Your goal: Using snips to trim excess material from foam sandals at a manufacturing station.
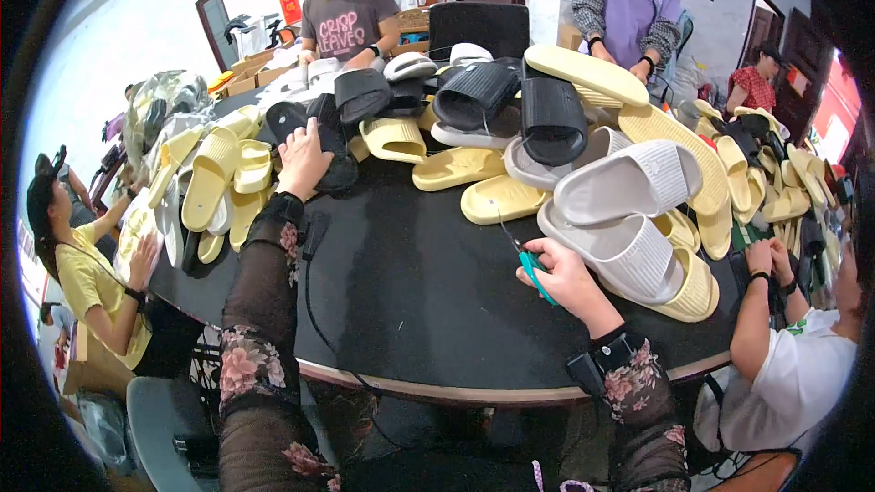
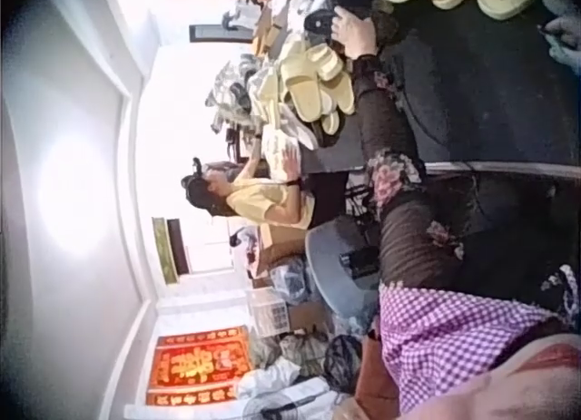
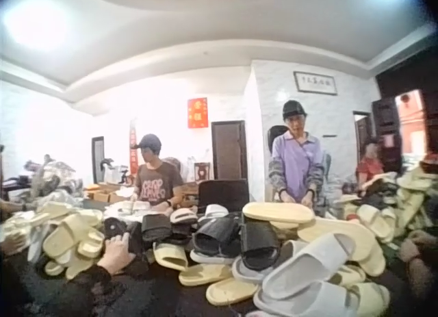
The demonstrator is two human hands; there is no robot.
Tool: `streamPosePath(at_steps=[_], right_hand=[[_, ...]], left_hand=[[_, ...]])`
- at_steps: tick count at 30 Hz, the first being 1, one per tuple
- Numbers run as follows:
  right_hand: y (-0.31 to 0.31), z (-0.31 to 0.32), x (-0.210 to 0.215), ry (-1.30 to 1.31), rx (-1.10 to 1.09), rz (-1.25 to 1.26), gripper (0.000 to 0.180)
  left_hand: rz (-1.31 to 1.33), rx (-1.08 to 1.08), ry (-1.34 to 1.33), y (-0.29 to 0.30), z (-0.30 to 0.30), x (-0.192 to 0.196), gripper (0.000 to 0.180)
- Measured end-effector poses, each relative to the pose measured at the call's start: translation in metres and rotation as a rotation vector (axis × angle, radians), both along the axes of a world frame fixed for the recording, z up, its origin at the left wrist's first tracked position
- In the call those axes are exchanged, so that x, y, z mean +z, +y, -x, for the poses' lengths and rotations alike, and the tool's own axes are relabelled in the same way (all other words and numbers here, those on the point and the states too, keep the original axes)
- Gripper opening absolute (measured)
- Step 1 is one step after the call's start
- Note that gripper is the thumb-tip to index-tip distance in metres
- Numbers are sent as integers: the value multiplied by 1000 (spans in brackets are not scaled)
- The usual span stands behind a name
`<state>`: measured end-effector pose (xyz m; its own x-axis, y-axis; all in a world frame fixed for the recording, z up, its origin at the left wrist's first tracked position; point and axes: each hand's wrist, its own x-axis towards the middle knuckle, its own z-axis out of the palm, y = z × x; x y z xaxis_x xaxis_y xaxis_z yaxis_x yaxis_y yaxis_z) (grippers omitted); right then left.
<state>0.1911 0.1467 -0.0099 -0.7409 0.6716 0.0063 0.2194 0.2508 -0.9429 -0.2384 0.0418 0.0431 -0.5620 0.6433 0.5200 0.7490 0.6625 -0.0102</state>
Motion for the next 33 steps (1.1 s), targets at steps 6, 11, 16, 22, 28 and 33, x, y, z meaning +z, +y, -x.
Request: streamPosePath(at_steps=[6, 11, 16, 22, 28, 33], right_hand=[[2, 7, -14, 70, 67, 16, 38], [6, 2, -19, 68, 54, 45, 39], [3, 1, -12, 46, 49, -35, 37], [3, 3, -7, 56, 59, 6, 38], [2, 3, -9, 41, 69, -4, 35], [3, 4, -10, 51, 72, -4, 36]], left_hand=[[-110, -134, -260, -10, 29, -11, 57], [-173, -398, -662, -25, -9, 4, 51], [-137, -655, -1197, -69, -66, 34, 47], [269, -537, -1114, -95, -72, 34, 31], [92, -477, -851, -101, -56, 13, 40], [-53, -476, -918, -86, -64, -6, 48]])
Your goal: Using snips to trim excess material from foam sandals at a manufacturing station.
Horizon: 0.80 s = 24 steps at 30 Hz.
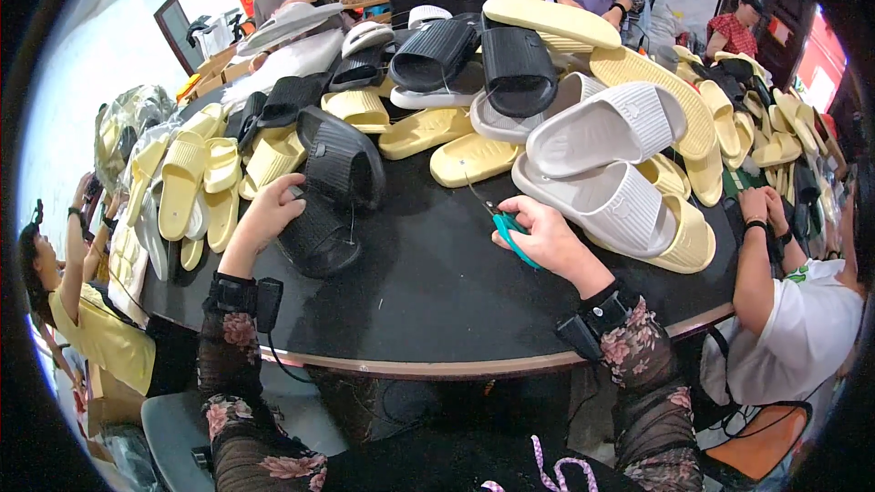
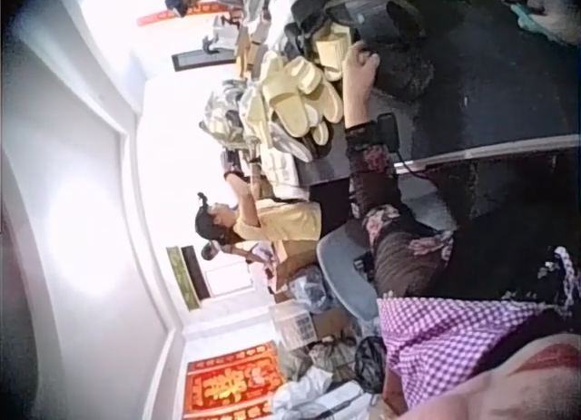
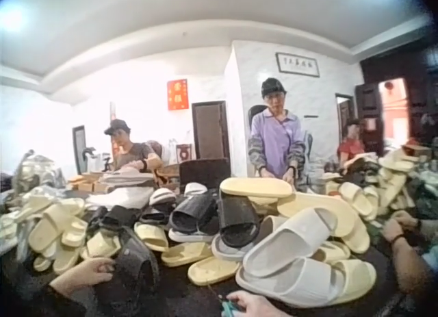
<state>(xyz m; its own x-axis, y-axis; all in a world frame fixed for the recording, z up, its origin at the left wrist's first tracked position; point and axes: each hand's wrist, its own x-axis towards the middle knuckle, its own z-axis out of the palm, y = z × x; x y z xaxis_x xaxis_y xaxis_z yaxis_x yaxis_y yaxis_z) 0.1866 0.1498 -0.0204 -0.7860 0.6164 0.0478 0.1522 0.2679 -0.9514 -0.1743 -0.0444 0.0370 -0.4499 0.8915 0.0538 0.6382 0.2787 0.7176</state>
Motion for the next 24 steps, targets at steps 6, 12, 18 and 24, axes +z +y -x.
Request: streamPosePath(at_steps=[6, 12, 18, 24], right_hand=[[-1, -2, 2, 17, -1, -11, 33], [1, 0, -7, 52, 27, 67, 35], [-2, -3, 2, -7, -4, 18, 35], [0, -2, 1, 2, 3, -45, 36]], left_hand=[[17, 32, -102, 13, 4, -7, 49], [85, -48, -286, 26, 18, -16, 24], [135, -20, -18, 25, -20, 16, 23], [273, -206, 336, 20, -38, 25, 37]])
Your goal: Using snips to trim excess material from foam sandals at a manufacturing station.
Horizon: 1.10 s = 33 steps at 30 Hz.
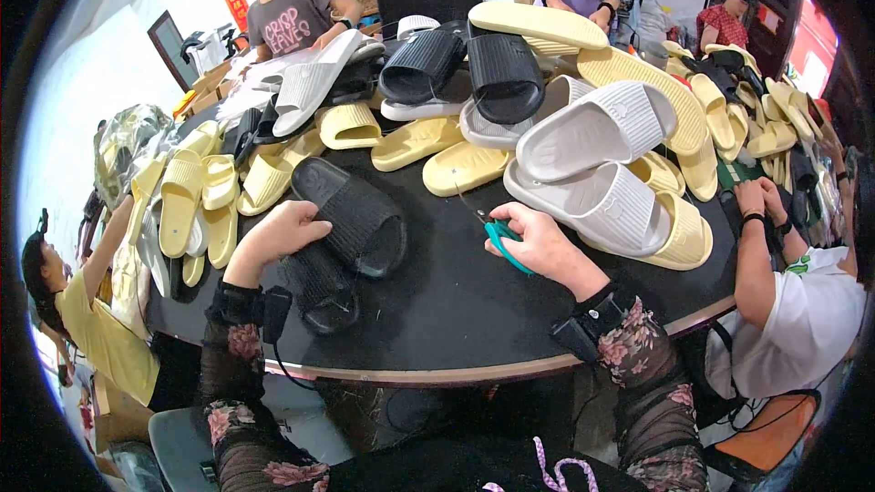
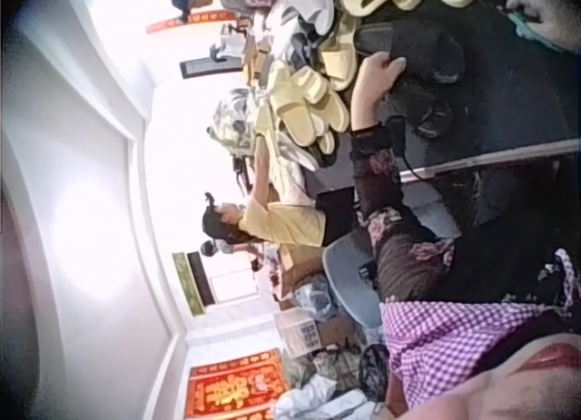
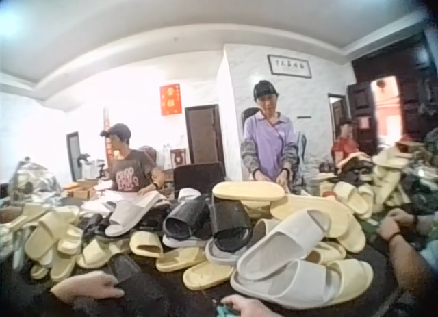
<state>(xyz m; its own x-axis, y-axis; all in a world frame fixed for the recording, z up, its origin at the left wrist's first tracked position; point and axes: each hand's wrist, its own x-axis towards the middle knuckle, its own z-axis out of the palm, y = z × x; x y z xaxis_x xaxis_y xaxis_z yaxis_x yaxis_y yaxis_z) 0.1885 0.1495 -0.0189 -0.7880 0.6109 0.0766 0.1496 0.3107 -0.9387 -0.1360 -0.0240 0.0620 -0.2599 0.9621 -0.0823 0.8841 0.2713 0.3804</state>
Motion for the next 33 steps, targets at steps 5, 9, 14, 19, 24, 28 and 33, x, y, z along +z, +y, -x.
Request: streamPosePath(at_steps=[5, 9, 14, 19, 24, 28, 33], right_hand=[[1, 0, -2, -14, 3, -23, 35], [-1, 0, -2, 9, 1, 14, 34], [-1, -2, -5, 57, 18, 60, 34], [-1, 3, -9, 124, -6, 46, 34], [1, 2, -6, 208, -71, 8, 36], [6, 6, -10, 176, -82, -83, 33], [2, 7, -9, 120, -76, 31, 32]], left_hand=[[46, 30, -10, -5, -9, 2, 38], [-4, 46, -128, -11, -4, -10, 39], [160, 77, -257, -7, -5, -15, 39], [11, 199, -1038, -18, -23, -23, 37], [-50, 167, -1072, -14, -65, -39, 49], [-27, 78, -1127, -7, -107, -33, 54], [-83, 47, -1249, 4, -130, -49, 54]])
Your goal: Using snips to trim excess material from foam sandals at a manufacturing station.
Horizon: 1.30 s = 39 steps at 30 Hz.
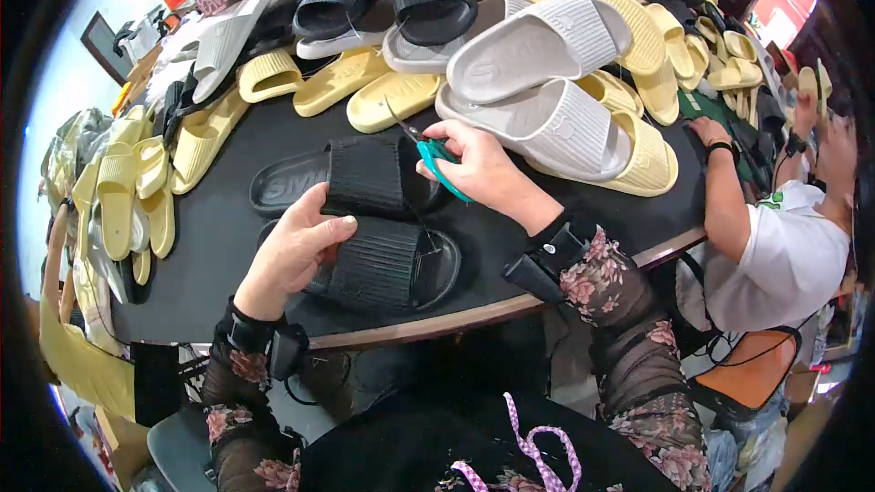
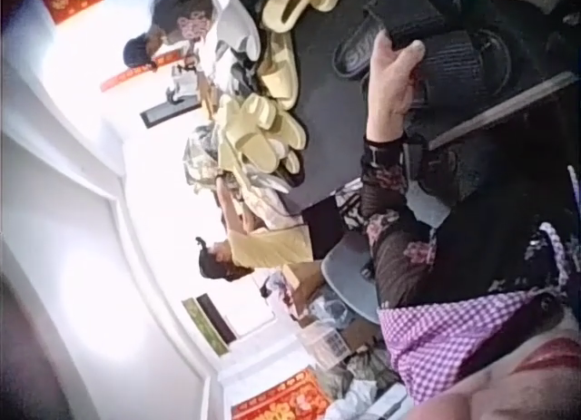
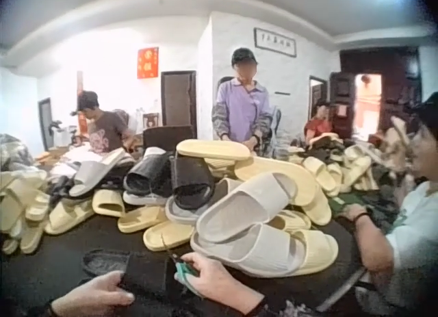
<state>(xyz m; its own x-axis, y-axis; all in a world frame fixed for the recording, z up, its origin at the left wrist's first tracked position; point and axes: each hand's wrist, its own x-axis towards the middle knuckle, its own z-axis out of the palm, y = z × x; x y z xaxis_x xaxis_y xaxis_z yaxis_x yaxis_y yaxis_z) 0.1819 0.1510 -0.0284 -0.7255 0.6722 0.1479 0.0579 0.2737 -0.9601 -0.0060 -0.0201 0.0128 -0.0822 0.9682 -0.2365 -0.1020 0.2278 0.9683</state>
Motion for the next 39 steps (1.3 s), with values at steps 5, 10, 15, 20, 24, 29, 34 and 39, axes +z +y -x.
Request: streamPosePath(at_steps=[5, 10, 15, 20, 24, 29, 34, 39], right_hand=[[-4, -1, 7, 37, 10, 47, 33], [-3, -2, 7, 178, -99, -46, 37], [-8, 0, 9, 288, -123, -112, 39], [-10, -2, 9, 155, -49, -88, 39], [-13, -1, 10, 137, -47, -73, 40], [-15, 2, 12, 189, -15, -38, 40], [-17, 1, 11, 226, -27, -9, 40], [-25, -4, 23, 176, 16, 0, 41]], left_hand=[[-2, 135, -66, -3, -1, -9, 51], [-258, 343, -130, 8, -10, 13, 38], [-402, 407, -75, 19, 0, 17, 41], [-432, 390, -35, 21, -7, 2, 47], [-334, 292, -255, 17, -14, 1, 55], [-257, 279, -292, 14, -15, 4, 53], [-341, 370, -181, 11, -21, 3, 50], [-477, 560, 164, 5, -14, 8, 48]])
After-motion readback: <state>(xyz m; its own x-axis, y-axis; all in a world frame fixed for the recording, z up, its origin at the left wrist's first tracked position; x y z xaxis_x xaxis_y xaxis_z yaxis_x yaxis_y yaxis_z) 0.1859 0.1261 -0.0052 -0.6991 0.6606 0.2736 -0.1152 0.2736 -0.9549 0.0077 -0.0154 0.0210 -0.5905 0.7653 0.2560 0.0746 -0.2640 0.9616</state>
